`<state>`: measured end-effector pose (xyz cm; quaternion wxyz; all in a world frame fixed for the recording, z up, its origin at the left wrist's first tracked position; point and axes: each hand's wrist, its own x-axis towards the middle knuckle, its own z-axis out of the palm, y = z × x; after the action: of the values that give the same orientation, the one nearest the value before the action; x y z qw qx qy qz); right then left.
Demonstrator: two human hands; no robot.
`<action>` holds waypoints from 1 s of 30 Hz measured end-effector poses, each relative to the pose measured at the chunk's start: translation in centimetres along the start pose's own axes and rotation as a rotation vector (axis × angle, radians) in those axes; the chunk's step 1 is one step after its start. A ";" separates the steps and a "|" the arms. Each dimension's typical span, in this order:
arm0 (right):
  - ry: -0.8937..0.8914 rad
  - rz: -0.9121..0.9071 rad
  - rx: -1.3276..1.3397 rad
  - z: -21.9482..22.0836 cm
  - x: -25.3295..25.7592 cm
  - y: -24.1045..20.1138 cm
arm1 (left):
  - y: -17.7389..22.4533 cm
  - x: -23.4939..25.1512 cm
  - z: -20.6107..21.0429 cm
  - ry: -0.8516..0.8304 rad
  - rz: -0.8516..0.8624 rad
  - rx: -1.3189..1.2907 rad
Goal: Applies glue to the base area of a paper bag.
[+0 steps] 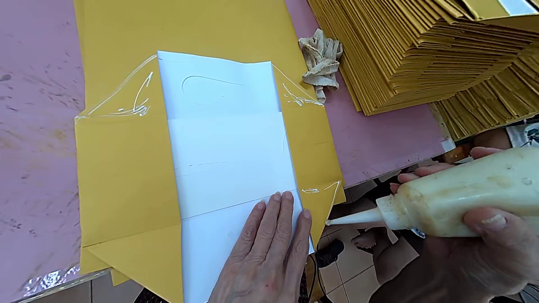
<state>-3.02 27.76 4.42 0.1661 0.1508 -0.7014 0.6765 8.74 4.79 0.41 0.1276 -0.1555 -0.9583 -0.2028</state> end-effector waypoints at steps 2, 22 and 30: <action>-0.040 0.015 0.020 0.1 -0.5 -0.2 | 0.0 0.0 0.0 0.005 0.000 -0.002; -0.134 -0.030 0.045 0.8 -0.5 -0.1 | 0.0 0.0 0.2 0.016 -0.010 0.004; -0.254 0.024 0.165 0.1 -1.1 -1.1 | 0.0 0.1 0.0 0.011 -0.009 0.012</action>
<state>-1.54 27.58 4.88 0.0551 0.2401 -0.6607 0.7091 8.61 4.82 0.42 0.1332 -0.1492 -0.9595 -0.1983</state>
